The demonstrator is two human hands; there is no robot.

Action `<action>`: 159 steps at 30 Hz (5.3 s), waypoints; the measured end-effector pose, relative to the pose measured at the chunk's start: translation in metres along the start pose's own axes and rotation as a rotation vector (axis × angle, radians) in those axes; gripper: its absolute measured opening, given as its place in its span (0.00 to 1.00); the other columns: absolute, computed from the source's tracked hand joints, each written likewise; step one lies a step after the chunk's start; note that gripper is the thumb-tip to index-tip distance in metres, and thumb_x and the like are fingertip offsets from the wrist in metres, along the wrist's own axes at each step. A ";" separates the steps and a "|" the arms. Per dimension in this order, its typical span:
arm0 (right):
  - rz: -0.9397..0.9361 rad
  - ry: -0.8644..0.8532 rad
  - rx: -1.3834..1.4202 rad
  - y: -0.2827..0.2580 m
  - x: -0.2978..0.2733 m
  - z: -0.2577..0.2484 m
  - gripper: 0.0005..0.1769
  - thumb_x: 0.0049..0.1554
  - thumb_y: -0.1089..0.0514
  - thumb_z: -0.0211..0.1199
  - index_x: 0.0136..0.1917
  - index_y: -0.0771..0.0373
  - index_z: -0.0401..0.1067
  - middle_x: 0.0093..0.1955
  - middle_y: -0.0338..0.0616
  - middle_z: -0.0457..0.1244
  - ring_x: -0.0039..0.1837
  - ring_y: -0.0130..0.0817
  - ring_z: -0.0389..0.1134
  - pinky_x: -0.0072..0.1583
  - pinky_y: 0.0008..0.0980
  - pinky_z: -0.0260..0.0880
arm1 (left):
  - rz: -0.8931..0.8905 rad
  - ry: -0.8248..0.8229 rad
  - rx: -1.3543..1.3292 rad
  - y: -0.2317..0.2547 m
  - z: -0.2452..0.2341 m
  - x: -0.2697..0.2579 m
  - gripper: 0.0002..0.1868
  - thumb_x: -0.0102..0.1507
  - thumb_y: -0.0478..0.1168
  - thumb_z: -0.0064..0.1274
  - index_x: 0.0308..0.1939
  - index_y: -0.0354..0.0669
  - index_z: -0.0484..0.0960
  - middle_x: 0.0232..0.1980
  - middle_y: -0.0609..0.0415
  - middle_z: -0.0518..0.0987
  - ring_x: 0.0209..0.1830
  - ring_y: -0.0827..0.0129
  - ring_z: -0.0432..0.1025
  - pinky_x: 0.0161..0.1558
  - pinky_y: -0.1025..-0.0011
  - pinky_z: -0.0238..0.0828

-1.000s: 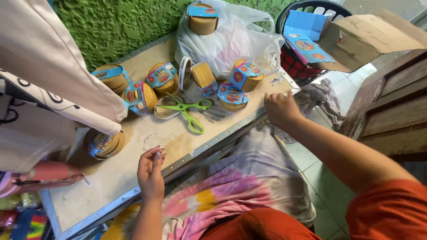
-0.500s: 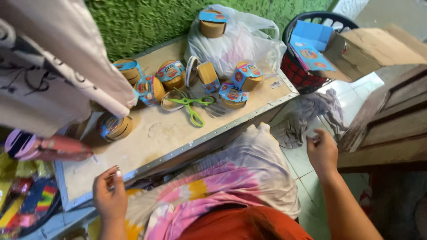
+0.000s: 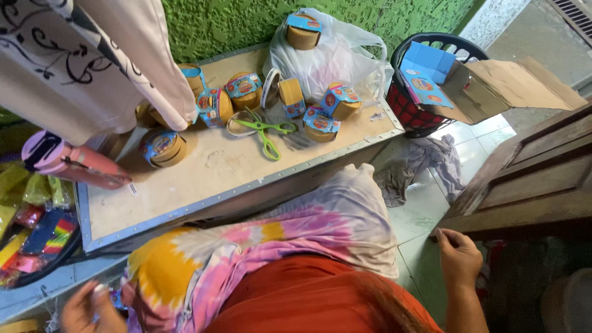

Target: The person picks up small round containers, cuts a strip of white tape with green scissors, and sticks the tape onto the side of each container. The person repeats this process for several containers on the table.

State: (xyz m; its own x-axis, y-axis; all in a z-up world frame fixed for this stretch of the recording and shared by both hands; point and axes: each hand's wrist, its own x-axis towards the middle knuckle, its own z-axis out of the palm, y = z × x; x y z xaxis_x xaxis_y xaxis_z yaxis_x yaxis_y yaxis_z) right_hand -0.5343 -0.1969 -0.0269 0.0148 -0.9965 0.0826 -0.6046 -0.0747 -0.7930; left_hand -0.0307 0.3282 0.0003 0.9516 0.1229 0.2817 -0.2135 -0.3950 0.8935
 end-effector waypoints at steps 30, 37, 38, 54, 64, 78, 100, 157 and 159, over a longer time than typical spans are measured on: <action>-0.478 -0.181 -0.155 -0.248 0.146 0.231 0.56 0.47 0.35 0.81 0.71 0.71 0.58 0.60 0.70 0.61 0.62 0.61 0.66 0.61 0.48 0.69 | 0.561 -0.452 0.059 0.138 0.105 -0.029 0.14 0.61 0.31 0.56 0.50 0.38 0.81 0.48 0.47 0.80 0.43 0.63 0.77 0.50 0.68 0.73; -0.045 -0.113 0.099 -0.257 0.158 0.306 0.88 0.38 0.33 0.84 0.82 0.69 0.21 0.72 0.73 0.55 0.71 0.62 0.61 0.68 0.44 0.63 | 0.523 -0.446 0.025 0.146 0.136 -0.013 0.13 0.62 0.31 0.56 0.51 0.39 0.81 0.48 0.49 0.80 0.44 0.64 0.77 0.50 0.70 0.73; -0.042 -0.076 0.176 -0.258 0.154 0.304 0.86 0.39 0.35 0.84 0.82 0.69 0.22 0.72 0.70 0.56 0.71 0.58 0.62 0.68 0.42 0.64 | 0.540 -0.437 0.020 0.148 0.142 -0.009 0.13 0.62 0.31 0.56 0.51 0.39 0.81 0.48 0.49 0.80 0.45 0.64 0.77 0.51 0.70 0.73; -0.032 -1.347 1.205 -0.344 -0.029 0.310 0.82 0.37 0.52 0.85 0.88 0.56 0.30 0.79 0.61 0.50 0.78 0.48 0.53 0.76 0.42 0.55 | -0.559 -0.963 -0.966 0.131 0.273 0.016 0.33 0.66 0.60 0.39 0.71 0.50 0.65 0.69 0.57 0.72 0.65 0.67 0.71 0.59 0.60 0.71; -0.302 -1.456 0.977 -0.331 -0.030 0.356 0.68 0.56 0.54 0.72 0.86 0.50 0.19 0.84 0.55 0.47 0.83 0.42 0.53 0.80 0.41 0.51 | -0.733 -0.906 -1.262 0.128 0.285 0.038 0.42 0.59 0.45 0.58 0.75 0.39 0.62 0.71 0.47 0.70 0.71 0.56 0.67 0.70 0.54 0.63; -0.479 -1.284 0.814 -0.338 -0.028 0.329 0.71 0.56 0.60 0.74 0.86 0.56 0.17 0.66 0.57 0.66 0.68 0.39 0.69 0.72 0.42 0.65 | -0.527 -0.837 -1.096 0.123 0.298 0.044 0.49 0.57 0.63 0.63 0.74 0.43 0.62 0.68 0.51 0.71 0.69 0.60 0.67 0.68 0.56 0.66; 0.612 -1.190 1.259 -0.325 -0.030 0.357 0.37 0.63 0.55 0.55 0.82 0.50 0.48 0.72 0.47 0.58 0.69 0.42 0.62 0.68 0.51 0.65 | -0.015 -0.830 -0.815 0.139 0.284 0.029 0.41 0.69 0.42 0.55 0.80 0.33 0.51 0.80 0.42 0.61 0.82 0.58 0.55 0.80 0.58 0.48; -0.162 -1.515 0.818 -0.345 -0.028 0.334 0.76 0.47 0.56 0.72 0.85 0.46 0.14 0.82 0.65 0.47 0.79 0.51 0.55 0.74 0.47 0.60 | -0.473 -0.914 -0.941 0.146 0.272 0.032 0.39 0.62 0.42 0.58 0.75 0.33 0.64 0.66 0.48 0.75 0.66 0.65 0.70 0.68 0.63 0.66; -0.184 -1.507 0.817 -0.342 -0.027 0.336 0.76 0.47 0.54 0.72 0.85 0.47 0.14 0.82 0.68 0.48 0.80 0.53 0.56 0.76 0.47 0.58 | -0.484 -0.907 -0.928 0.146 0.271 0.032 0.39 0.62 0.42 0.58 0.74 0.33 0.65 0.65 0.47 0.75 0.66 0.64 0.71 0.68 0.64 0.66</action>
State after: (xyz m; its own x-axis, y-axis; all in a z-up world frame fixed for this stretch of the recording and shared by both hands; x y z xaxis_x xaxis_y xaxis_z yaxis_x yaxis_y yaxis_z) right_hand -0.0598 -0.1569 0.0393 0.9956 -0.0929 -0.0148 0.0133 0.2942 -0.9557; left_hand 0.0282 0.0279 0.0452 0.7055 -0.6978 -0.1235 0.4485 0.3047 0.8403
